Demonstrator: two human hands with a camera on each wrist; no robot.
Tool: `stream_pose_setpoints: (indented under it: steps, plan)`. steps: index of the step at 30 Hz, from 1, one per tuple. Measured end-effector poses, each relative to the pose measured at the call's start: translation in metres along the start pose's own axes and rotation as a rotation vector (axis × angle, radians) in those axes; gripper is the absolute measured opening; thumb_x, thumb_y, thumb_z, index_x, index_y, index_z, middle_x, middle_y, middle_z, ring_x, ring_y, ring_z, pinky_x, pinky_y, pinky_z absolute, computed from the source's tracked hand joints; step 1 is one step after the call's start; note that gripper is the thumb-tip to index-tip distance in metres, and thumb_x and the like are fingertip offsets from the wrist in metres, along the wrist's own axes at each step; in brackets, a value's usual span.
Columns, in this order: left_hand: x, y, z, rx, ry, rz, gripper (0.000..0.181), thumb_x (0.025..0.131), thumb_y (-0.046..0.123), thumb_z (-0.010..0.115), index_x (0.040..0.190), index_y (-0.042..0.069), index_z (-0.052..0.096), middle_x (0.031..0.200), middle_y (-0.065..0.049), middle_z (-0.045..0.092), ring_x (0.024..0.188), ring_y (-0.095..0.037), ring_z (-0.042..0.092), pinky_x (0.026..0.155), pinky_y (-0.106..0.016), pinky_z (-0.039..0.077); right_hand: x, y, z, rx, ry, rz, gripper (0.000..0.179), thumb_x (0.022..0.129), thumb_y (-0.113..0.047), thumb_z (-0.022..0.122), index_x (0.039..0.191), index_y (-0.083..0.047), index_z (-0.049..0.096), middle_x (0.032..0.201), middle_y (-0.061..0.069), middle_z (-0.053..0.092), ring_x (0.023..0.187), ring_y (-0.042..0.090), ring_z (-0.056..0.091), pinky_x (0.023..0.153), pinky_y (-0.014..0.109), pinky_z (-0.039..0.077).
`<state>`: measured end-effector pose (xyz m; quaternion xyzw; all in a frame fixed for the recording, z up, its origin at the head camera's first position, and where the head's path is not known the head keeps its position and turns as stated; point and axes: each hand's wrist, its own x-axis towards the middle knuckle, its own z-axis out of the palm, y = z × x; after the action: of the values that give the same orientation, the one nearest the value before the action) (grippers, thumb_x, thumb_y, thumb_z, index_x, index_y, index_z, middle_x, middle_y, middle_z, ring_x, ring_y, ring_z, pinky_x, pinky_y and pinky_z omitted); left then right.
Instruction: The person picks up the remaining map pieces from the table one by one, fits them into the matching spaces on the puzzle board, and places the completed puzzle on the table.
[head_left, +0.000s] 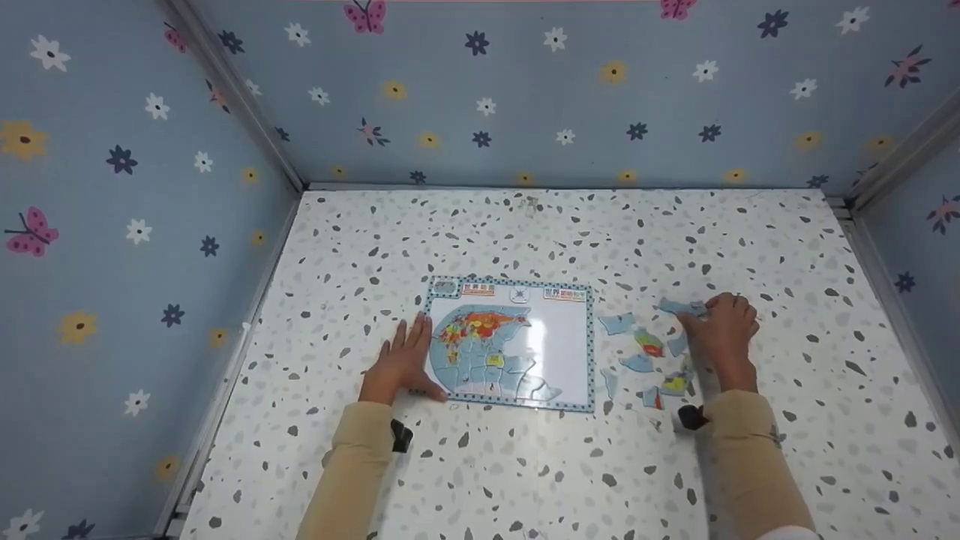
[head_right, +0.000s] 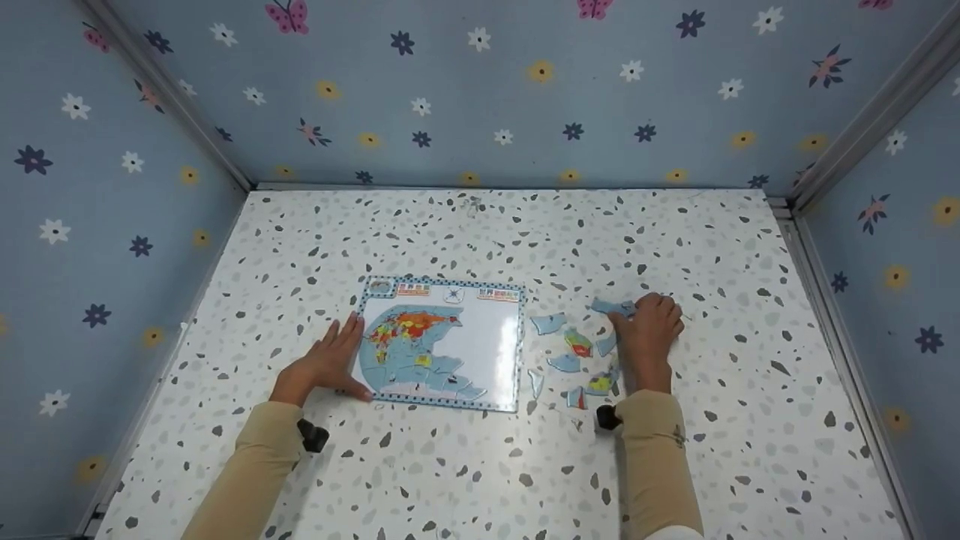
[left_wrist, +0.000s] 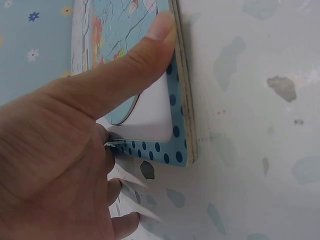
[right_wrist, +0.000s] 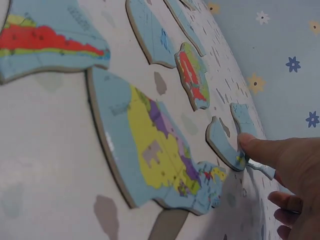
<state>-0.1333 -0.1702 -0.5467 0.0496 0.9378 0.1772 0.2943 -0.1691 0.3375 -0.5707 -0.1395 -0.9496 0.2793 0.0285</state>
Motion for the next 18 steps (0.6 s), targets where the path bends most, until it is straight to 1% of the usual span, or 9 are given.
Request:
stream_pose_setpoints:
  steps: [6,9,11,13,16,18]
  plan:
    - [0.0,0.002,-0.001,0.002,-0.001,-0.004,0.135,0.061,0.045,0.089,0.155,0.01,-0.002,0.161,-0.009,-0.012,0.147,-0.036,-0.013,0.117,-0.059,0.004,0.0,0.009,-0.005,0.132,-0.012,0.037,0.042,0.095,-0.034,0.056,0.113,0.004,0.051,0.132,0.028,0.041,0.128,0.045,0.03,0.105,0.06,0.021]
    - [0.0,0.002,-0.001,-0.002,-0.004,-0.003,0.135,0.061,0.045,0.088,0.155,0.009,-0.002,0.161,-0.009,-0.012,0.147,-0.036,-0.013,0.117,-0.059,0.004,-0.001,0.011,-0.009,0.196,-0.017,0.053,0.043,0.097,-0.035,0.052,0.113,0.005,0.055,0.132,0.028,0.043,0.13,0.045,0.032,0.107,0.059,0.024]
    - [-0.001,0.001,-0.002,-0.007,-0.007,-0.001,0.135,0.061,0.044,0.088,0.154,0.009,-0.003,0.161,-0.01,-0.012,0.147,-0.036,-0.014,0.117,-0.06,0.003,-0.001,0.011,-0.011,0.256,-0.027,0.067,0.045,0.098,-0.035,0.051,0.114,0.006,0.057,0.131,0.028,0.045,0.127,0.044,0.037,0.105,0.056,0.029]
    - [0.0,0.001,-0.002,-0.009,-0.01,-0.004,0.135,0.061,0.044,0.088,0.154,0.009,-0.003,0.161,-0.009,-0.013,0.147,-0.036,-0.014,0.117,-0.059,0.003,-0.002,0.011,-0.013,0.307,-0.049,0.09,0.048,0.098,-0.037,0.051,0.116,0.007,0.057,0.131,0.026,0.047,0.124,0.04,0.041,0.1,0.052,0.035]
    - [0.0,0.001,-0.002,-0.013,-0.015,-0.008,0.136,0.061,0.044,0.088,0.154,0.01,-0.004,0.161,-0.009,-0.014,0.147,-0.035,-0.015,0.118,-0.058,0.002,-0.003,0.009,-0.016,0.353,-0.08,0.139,0.054,0.098,-0.042,0.049,0.121,0.006,0.056,0.13,0.023,0.047,0.117,0.034,0.045,0.092,0.042,0.04]
    - [0.001,0.001,-0.002,-0.01,-0.019,-0.015,0.136,0.061,0.045,0.088,0.154,0.01,-0.004,0.161,-0.008,-0.014,0.147,-0.035,-0.016,0.118,-0.057,0.001,-0.003,0.008,-0.017,0.355,-0.101,0.172,0.057,0.097,-0.047,0.048,0.123,0.004,0.054,0.13,0.021,0.047,0.115,0.03,0.045,0.09,0.037,0.039]
